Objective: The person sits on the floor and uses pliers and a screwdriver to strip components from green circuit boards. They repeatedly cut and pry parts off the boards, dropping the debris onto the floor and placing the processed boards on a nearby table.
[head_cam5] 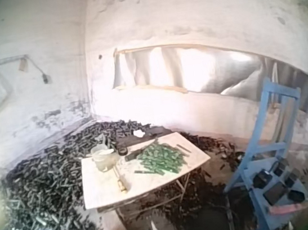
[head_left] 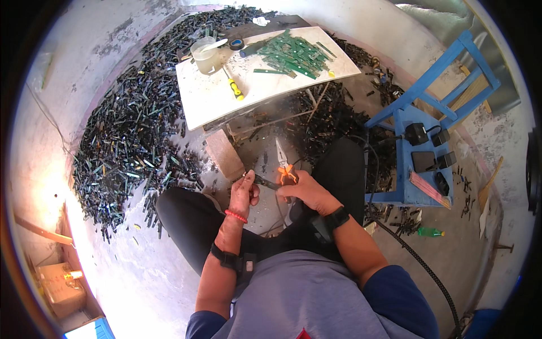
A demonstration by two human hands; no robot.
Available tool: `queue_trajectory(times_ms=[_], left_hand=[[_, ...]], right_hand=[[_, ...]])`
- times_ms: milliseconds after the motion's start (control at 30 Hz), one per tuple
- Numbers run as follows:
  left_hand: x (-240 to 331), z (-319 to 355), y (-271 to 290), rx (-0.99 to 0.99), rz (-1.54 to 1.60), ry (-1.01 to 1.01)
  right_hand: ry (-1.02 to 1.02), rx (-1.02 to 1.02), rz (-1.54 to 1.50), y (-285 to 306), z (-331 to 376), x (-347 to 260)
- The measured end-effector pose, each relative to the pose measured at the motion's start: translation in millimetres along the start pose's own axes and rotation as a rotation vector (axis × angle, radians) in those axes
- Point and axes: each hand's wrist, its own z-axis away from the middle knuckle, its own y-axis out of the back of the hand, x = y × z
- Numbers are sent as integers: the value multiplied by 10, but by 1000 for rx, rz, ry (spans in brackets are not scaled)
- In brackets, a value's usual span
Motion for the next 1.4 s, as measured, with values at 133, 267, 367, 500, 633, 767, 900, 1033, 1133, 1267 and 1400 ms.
queue_trajectory(times_ms=[133, 267, 367, 500, 633, 767, 900, 1033, 1133, 1267, 1400], left_hand=[[50, 34, -33, -18, 86, 17], [81, 47, -42, -64, 46, 59], [3, 18, -9, -92, 89, 129], [-177, -20, 57, -82, 118, 173], [-91, 1, 47, -70, 25, 125], [-22, 29, 71, 67, -100, 40], [-13, 29, 64, 121, -66, 36], [137, 70, -49, 177, 38, 228], [141, 60, -50, 169, 8, 212], [166, 70, -74, 194, -9, 184], [167, 88, -73, 194, -14, 149]], right_hand=[[-67, -116, 36, 140, 7, -130], [-118, -246, -8, 231, -102, -98], [-137, -269, 109, 335, -199, -147], [-109, -195, 91, 377, -311, -195], [-80, 2, 22, 390, -353, -99], [-86, 51, 16, 350, -265, 7], [-176, -83, -128, 131, 40, 12], [-329, -236, -243, -114, 296, 21], [-361, -298, -294, -181, 325, 67], [-348, -341, -369, -190, 244, 222], [-367, -329, -408, -199, 231, 227]])
